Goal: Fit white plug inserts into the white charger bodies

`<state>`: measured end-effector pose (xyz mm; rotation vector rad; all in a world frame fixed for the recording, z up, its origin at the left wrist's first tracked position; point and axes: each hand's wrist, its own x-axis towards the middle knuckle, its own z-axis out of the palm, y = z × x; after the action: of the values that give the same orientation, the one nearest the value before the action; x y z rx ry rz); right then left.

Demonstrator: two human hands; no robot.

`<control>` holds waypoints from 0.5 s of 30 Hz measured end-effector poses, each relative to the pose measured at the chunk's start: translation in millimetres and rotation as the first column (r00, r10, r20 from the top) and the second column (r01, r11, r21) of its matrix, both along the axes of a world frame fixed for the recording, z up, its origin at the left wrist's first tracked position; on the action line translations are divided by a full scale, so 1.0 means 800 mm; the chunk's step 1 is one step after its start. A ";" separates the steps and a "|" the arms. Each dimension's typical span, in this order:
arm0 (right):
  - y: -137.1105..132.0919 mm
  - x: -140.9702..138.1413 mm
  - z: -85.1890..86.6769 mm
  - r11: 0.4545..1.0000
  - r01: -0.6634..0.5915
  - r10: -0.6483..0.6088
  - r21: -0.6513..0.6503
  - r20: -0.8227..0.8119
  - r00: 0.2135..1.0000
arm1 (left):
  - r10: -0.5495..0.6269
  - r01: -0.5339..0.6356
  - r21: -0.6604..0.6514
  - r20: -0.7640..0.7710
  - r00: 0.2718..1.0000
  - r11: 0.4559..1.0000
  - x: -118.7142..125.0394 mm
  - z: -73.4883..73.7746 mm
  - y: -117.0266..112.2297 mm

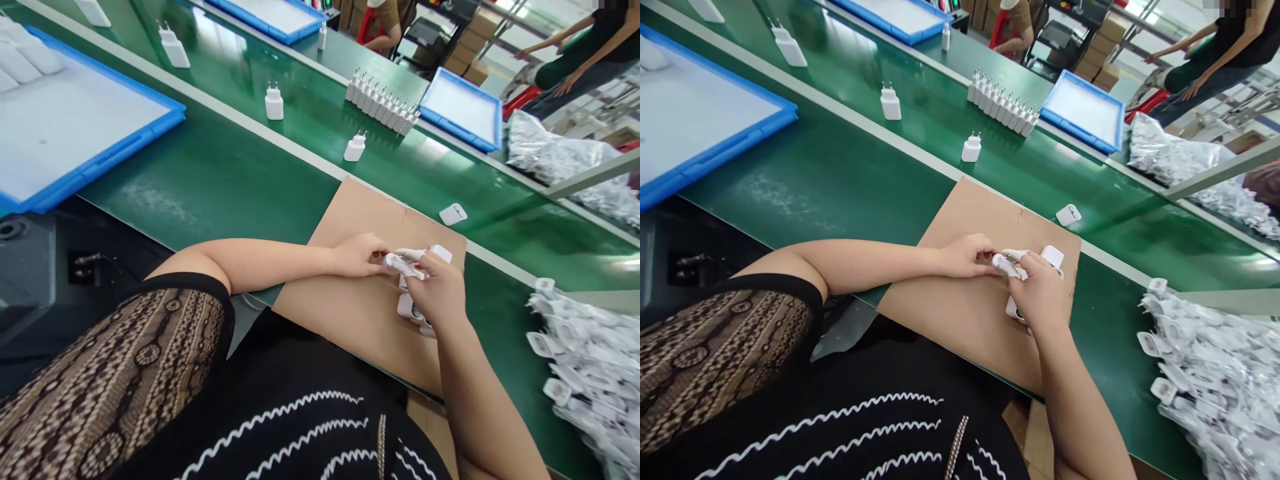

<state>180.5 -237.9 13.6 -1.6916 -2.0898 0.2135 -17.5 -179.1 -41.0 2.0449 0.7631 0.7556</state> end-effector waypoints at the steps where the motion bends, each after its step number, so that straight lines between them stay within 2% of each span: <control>1: 0.000 -0.001 -0.001 0.999 -0.016 0.014 0.029 0.046 0.999 | -0.001 0.001 0.002 0.002 1.000 1.000 0.001 -0.001 0.000; 5: 0.000 -0.005 -0.005 0.993 -0.054 0.030 0.109 0.211 0.977 | -0.016 0.016 0.027 0.002 1.000 1.000 0.000 -0.005 0.000; 8: 0.001 -0.009 -0.002 0.992 -0.053 0.022 0.111 0.266 0.964 | -0.012 0.015 0.119 -0.027 1.000 0.993 -0.001 -0.007 -0.004; 12: -0.003 -0.018 0.004 0.998 0.026 -0.034 0.060 0.131 0.991 | 0.071 -0.014 0.316 -0.170 0.983 0.949 0.001 -0.009 -0.013; 15: -0.003 -0.020 -0.003 0.998 0.056 -0.057 -0.018 -0.066 0.996 | 0.087 -0.006 0.342 -0.221 0.971 0.940 0.001 -0.008 -0.016</control>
<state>164.5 -240.7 11.0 -1.7270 -1.9943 0.2664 -16.6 -192.1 -47.2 2.4679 0.8623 0.7199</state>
